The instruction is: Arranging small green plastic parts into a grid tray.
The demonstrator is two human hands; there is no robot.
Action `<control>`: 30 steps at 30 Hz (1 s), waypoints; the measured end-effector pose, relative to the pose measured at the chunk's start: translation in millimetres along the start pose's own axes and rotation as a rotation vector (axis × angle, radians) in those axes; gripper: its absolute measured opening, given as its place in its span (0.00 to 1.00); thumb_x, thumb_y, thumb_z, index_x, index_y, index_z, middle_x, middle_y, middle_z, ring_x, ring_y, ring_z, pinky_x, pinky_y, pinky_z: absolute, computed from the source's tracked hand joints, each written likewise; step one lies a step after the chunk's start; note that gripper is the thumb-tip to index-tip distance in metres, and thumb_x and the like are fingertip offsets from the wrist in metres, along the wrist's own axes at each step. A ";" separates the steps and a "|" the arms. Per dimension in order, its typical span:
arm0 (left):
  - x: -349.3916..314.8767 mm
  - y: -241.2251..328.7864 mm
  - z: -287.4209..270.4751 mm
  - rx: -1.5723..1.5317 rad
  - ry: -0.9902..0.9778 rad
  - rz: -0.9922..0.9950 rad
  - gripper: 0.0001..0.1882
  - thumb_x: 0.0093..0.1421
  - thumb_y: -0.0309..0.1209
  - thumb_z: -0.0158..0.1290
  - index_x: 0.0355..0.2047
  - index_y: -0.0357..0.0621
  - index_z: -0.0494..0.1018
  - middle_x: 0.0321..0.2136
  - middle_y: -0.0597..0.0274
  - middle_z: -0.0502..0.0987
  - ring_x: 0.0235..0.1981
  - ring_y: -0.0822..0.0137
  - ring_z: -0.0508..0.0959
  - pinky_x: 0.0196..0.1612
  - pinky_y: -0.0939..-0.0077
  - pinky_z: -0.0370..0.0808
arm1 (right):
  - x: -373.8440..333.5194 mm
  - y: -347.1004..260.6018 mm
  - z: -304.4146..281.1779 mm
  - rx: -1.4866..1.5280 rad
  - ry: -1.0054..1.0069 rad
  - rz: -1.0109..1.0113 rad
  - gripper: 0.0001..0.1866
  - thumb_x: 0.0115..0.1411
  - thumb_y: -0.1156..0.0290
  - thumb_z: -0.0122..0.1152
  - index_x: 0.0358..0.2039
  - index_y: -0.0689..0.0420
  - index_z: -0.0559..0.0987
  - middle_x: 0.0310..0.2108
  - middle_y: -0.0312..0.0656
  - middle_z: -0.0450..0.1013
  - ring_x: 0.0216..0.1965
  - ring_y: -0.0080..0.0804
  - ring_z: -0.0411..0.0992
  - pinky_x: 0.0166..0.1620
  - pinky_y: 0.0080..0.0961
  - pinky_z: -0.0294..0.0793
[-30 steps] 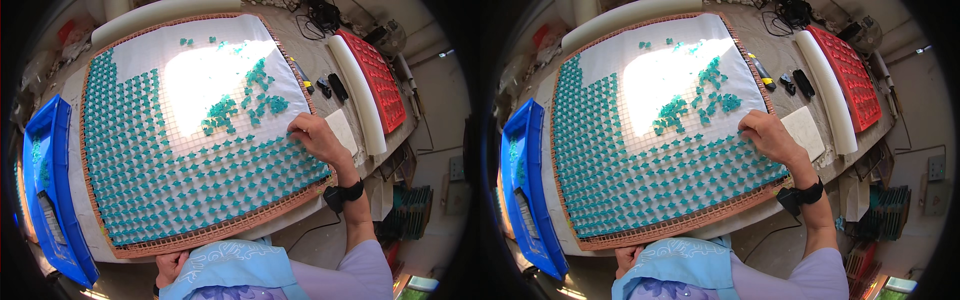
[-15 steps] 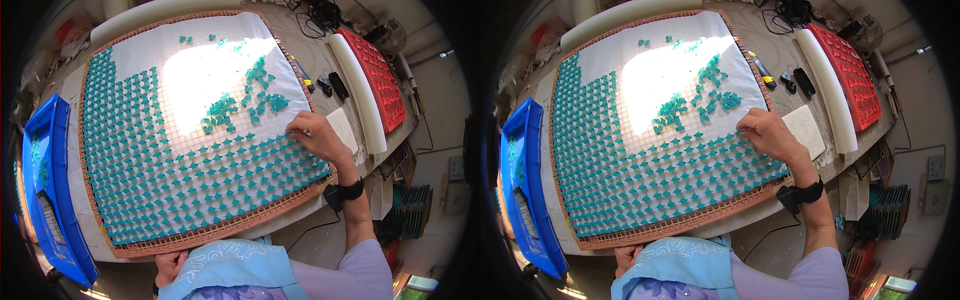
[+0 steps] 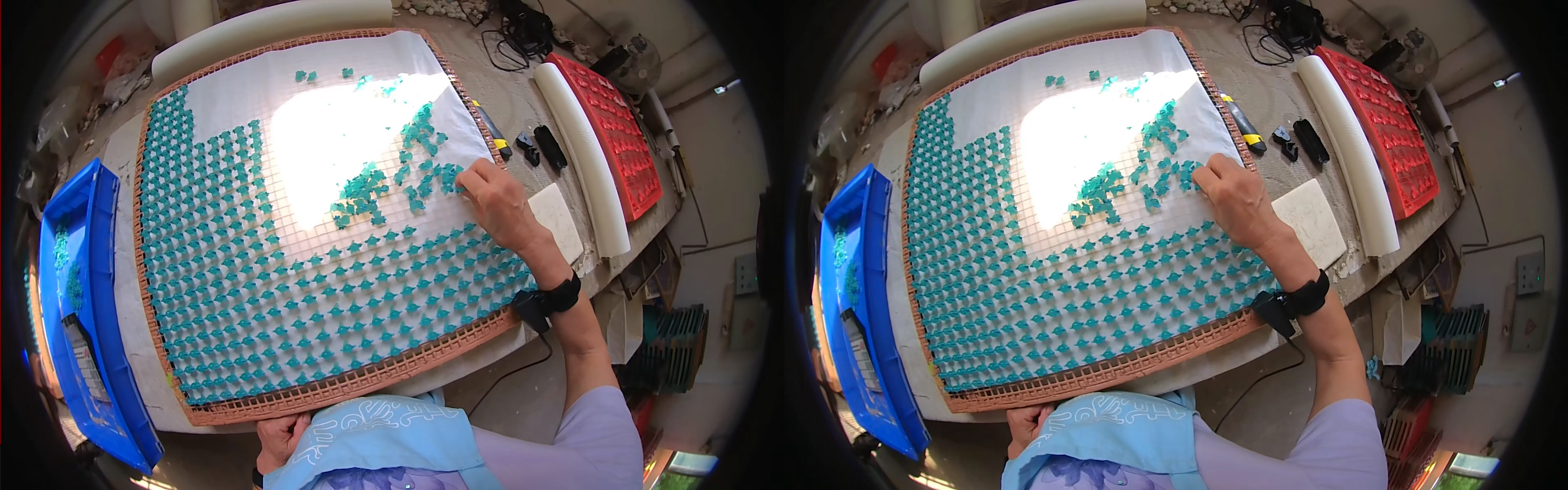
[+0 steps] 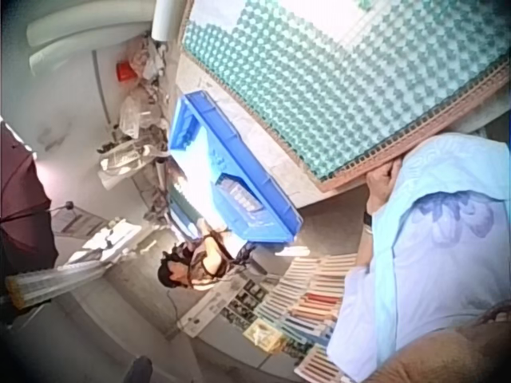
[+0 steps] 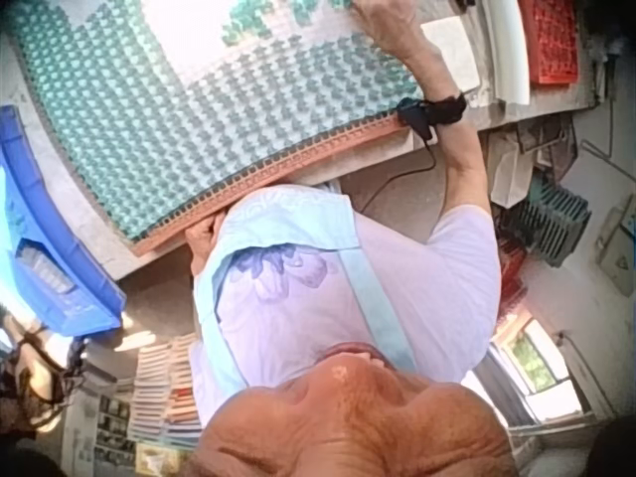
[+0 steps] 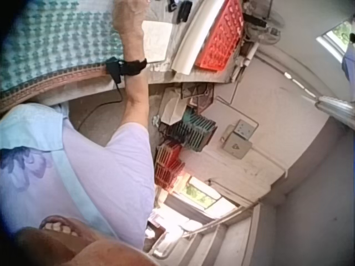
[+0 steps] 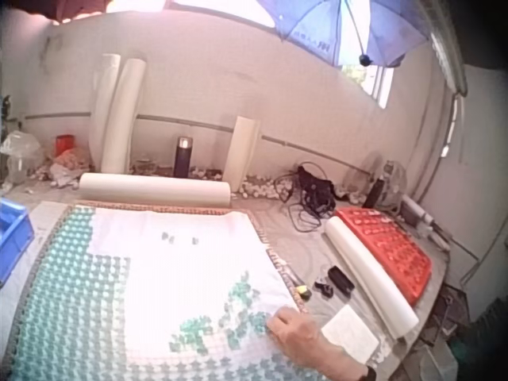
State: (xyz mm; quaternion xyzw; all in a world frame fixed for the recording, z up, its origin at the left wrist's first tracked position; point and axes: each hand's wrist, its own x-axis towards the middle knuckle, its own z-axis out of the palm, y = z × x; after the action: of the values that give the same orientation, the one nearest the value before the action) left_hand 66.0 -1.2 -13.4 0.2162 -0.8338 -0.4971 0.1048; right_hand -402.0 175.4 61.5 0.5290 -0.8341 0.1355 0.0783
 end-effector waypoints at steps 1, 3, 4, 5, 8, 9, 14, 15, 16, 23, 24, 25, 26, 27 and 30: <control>0.4 0.1 -0.3 0.003 -0.004 -0.007 0.05 0.56 0.25 0.61 0.31 0.38 0.85 0.26 0.51 0.82 0.28 0.53 0.83 0.35 0.65 0.77 | -1.6 1.5 -0.7 0.008 0.006 -0.015 0.06 0.58 0.82 0.61 0.36 0.60 0.77 0.34 0.46 0.71 0.37 0.48 0.75 0.42 0.38 0.75; 1.6 1.0 -0.8 0.010 0.000 0.015 0.05 0.56 0.25 0.61 0.31 0.38 0.85 0.27 0.51 0.82 0.28 0.53 0.83 0.35 0.66 0.78 | -6.1 3.2 -3.9 0.014 0.013 -0.030 0.06 0.58 0.83 0.60 0.35 0.60 0.77 0.35 0.47 0.72 0.37 0.48 0.75 0.41 0.38 0.75; 2.2 1.1 -0.8 0.019 0.004 0.034 0.05 0.56 0.25 0.61 0.31 0.37 0.85 0.27 0.51 0.83 0.28 0.54 0.83 0.35 0.66 0.78 | -9.6 3.0 -6.1 0.058 0.010 0.028 0.06 0.57 0.83 0.60 0.36 0.60 0.78 0.35 0.47 0.72 0.37 0.48 0.75 0.41 0.38 0.75; 1.6 -0.5 -1.2 0.018 0.005 0.036 0.05 0.56 0.25 0.61 0.31 0.37 0.85 0.27 0.51 0.83 0.28 0.54 0.83 0.35 0.66 0.78 | -12.1 2.7 -7.6 0.102 0.007 0.087 0.07 0.57 0.83 0.60 0.37 0.60 0.78 0.35 0.47 0.72 0.36 0.48 0.75 0.41 0.38 0.75; 1.9 -2.1 1.2 0.014 -0.002 0.039 0.05 0.57 0.25 0.61 0.31 0.37 0.85 0.27 0.50 0.83 0.29 0.53 0.83 0.35 0.66 0.78 | -16.0 4.4 -12.8 0.160 0.063 0.065 0.08 0.57 0.82 0.61 0.39 0.60 0.79 0.34 0.46 0.72 0.36 0.47 0.75 0.41 0.38 0.75; 3.7 0.2 2.9 -0.002 0.028 0.058 0.04 0.56 0.22 0.59 0.26 0.35 0.81 0.24 0.50 0.80 0.26 0.56 0.81 0.33 0.68 0.76 | -14.9 2.9 -13.0 0.158 0.064 0.066 0.08 0.57 0.82 0.61 0.39 0.60 0.79 0.34 0.46 0.72 0.36 0.47 0.75 0.41 0.38 0.75; 4.5 2.8 2.4 -0.002 0.057 0.074 0.07 0.55 0.19 0.58 0.20 0.32 0.77 0.21 0.50 0.77 0.22 0.59 0.78 0.31 0.70 0.74 | -3.5 -4.0 -4.5 0.046 0.007 -0.003 0.08 0.58 0.82 0.61 0.39 0.60 0.79 0.36 0.47 0.72 0.39 0.46 0.76 0.42 0.38 0.75; 3.9 1.2 3.1 -0.011 0.052 0.071 0.08 0.55 0.19 0.58 0.20 0.32 0.77 0.20 0.50 0.77 0.22 0.59 0.78 0.31 0.70 0.74 | -3.4 -2.8 -3.5 0.048 0.010 -0.005 0.08 0.58 0.82 0.61 0.39 0.60 0.79 0.36 0.47 0.72 0.39 0.46 0.76 0.42 0.38 0.75; 3.9 0.4 3.2 -0.021 0.046 0.067 0.08 0.56 0.20 0.58 0.20 0.32 0.77 0.20 0.50 0.77 0.22 0.59 0.78 0.30 0.70 0.74 | -4.3 -0.8 -3.2 0.015 0.011 -0.002 0.09 0.57 0.82 0.61 0.39 0.61 0.78 0.37 0.48 0.72 0.39 0.47 0.76 0.43 0.38 0.75; 2.7 0.6 4.7 0.002 0.070 0.082 0.08 0.56 0.20 0.58 0.19 0.32 0.77 0.20 0.51 0.76 0.20 0.60 0.77 0.28 0.69 0.73 | -16.4 0.6 -17.9 0.140 -0.015 0.178 0.13 0.57 0.81 0.63 0.43 0.62 0.74 0.41 0.52 0.73 0.44 0.55 0.75 0.45 0.42 0.75; 0.4 -1.9 1.8 0.003 0.037 0.052 0.04 0.56 0.22 0.60 0.24 0.35 0.81 0.22 0.51 0.79 0.23 0.57 0.79 0.30 0.67 0.75 | -18.8 0.8 -22.0 0.140 -0.016 0.181 0.13 0.57 0.81 0.63 0.43 0.62 0.74 0.41 0.52 0.73 0.44 0.55 0.75 0.45 0.42 0.75; -1.0 -3.6 0.0 0.003 0.003 0.022 0.03 0.56 0.25 0.62 0.29 0.38 0.84 0.25 0.51 0.81 0.26 0.53 0.82 0.31 0.65 0.76 | -21.2 1.4 -26.4 0.167 -0.065 0.211 0.13 0.57 0.81 0.63 0.43 0.61 0.74 0.41 0.52 0.74 0.44 0.54 0.75 0.46 0.42 0.75; -1.8 -4.5 -0.4 0.003 0.001 0.021 0.03 0.56 0.25 0.62 0.29 0.38 0.84 0.25 0.51 0.81 0.26 0.53 0.82 0.31 0.65 0.76 | -23.1 2.3 -28.9 0.194 -0.114 0.242 0.13 0.58 0.82 0.62 0.43 0.61 0.75 0.42 0.51 0.74 0.45 0.54 0.75 0.46 0.43 0.75; -1.5 -4.1 -0.7 0.004 -0.003 0.019 0.04 0.56 0.25 0.62 0.30 0.38 0.84 0.25 0.51 0.81 0.26 0.53 0.82 0.32 0.65 0.76 | -25.0 3.9 -30.6 0.192 -0.114 0.244 0.13 0.58 0.82 0.62 0.43 0.61 0.75 0.42 0.51 0.74 0.45 0.54 0.75 0.46 0.43 0.75; -1.5 -4.7 -0.2 -0.005 -0.001 0.018 0.04 0.56 0.24 0.62 0.30 0.38 0.84 0.25 0.51 0.81 0.27 0.53 0.82 0.32 0.65 0.76 | -27.7 8.3 -32.7 0.156 -0.102 0.221 0.11 0.58 0.82 0.61 0.42 0.61 0.75 0.42 0.50 0.74 0.44 0.53 0.75 0.46 0.42 0.75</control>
State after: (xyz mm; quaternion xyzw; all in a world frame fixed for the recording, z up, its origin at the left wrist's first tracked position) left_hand 68.6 -2.6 -17.4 0.2083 -0.8345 -0.4983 0.1092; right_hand -398.1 212.8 83.9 0.4448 -0.8770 0.1804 -0.0210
